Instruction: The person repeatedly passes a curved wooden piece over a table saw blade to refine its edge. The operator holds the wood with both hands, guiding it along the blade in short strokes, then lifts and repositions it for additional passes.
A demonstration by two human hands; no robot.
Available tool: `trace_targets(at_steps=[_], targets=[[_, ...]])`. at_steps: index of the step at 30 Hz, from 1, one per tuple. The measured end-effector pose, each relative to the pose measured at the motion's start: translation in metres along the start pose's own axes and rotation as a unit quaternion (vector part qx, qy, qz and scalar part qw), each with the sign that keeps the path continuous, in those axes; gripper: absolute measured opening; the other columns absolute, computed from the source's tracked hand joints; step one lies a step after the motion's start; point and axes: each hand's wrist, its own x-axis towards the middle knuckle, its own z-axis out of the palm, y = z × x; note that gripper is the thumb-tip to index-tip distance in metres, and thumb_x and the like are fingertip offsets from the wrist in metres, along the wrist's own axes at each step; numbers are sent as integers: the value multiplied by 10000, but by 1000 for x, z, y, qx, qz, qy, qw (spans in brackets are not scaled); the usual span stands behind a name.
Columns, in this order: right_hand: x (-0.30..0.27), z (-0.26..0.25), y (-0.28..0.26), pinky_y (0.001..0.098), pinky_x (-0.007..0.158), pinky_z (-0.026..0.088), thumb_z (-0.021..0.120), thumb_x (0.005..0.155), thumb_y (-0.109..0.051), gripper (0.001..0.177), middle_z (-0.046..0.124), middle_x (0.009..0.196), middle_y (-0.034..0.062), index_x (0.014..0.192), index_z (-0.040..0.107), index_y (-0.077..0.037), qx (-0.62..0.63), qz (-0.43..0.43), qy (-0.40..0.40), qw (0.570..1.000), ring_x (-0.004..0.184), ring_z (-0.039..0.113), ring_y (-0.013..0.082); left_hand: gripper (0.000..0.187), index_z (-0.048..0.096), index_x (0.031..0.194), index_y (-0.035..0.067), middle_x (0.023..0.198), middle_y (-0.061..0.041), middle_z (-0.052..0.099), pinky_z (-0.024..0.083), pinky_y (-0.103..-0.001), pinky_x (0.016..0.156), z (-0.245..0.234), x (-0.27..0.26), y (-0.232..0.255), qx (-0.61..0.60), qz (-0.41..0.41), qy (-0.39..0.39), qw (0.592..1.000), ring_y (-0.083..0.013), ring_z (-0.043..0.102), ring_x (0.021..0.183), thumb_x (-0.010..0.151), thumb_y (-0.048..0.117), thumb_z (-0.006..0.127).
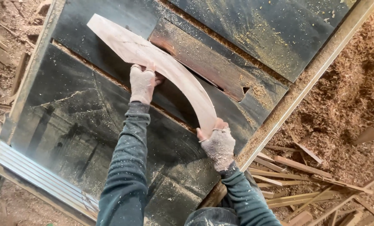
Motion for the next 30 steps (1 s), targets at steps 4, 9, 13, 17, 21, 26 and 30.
trace_targets(at_steps=[4,9,13,17,21,26,30], targets=[[9,-8,-18,581,695,629,683,784,-729,768,629,955,121,1228,558,-115,16,-8,-13,1000,833,744,403,349,467,1190,0,951,-211,597,698,-524,683,-6,4,17,-23,4,-7,1000,-489,763,816,995,244,623],[10,10,-12,580,701,631,678,780,-742,796,618,982,123,1265,533,-128,18,-12,-19,1000,852,743,393,369,450,1187,-2,966,-226,602,698,-530,719,-9,8,18,-13,4,-9,1000,-490,766,846,991,250,635],[-1,1,-1,599,689,629,680,784,-716,797,629,980,130,1290,530,-118,22,11,-46,999,848,744,409,331,461,1166,3,925,-190,578,698,-478,636,3,-8,15,-14,-4,-8,1000,-431,776,743,979,206,643],[-14,-12,10,583,688,643,693,802,-721,763,645,954,133,1262,563,-127,21,41,-48,998,842,750,391,346,471,1150,-22,914,-223,598,692,-468,635,11,-27,4,-13,-8,-9,1000,-437,770,749,979,215,655],[-5,8,6,565,647,633,690,800,-709,779,632,938,130,1254,555,-91,-19,-19,26,999,805,743,383,320,519,1134,10,920,-199,635,703,-436,570,6,-8,2,2,16,8,1000,-399,779,722,968,233,678],[5,5,-28,552,616,629,677,779,-739,798,622,918,127,1229,563,-89,-16,-43,44,998,774,741,379,284,506,1093,17,858,-178,592,716,-460,571,-14,28,6,-11,13,19,1000,-411,768,647,961,207,671],[3,-4,-27,558,651,640,675,809,-720,793,640,941,127,1274,554,-89,4,-14,-8,1000,814,749,372,289,503,1086,10,851,-168,592,716,-447,571,-10,10,16,-7,21,15,1000,-395,773,657,966,224,657]])
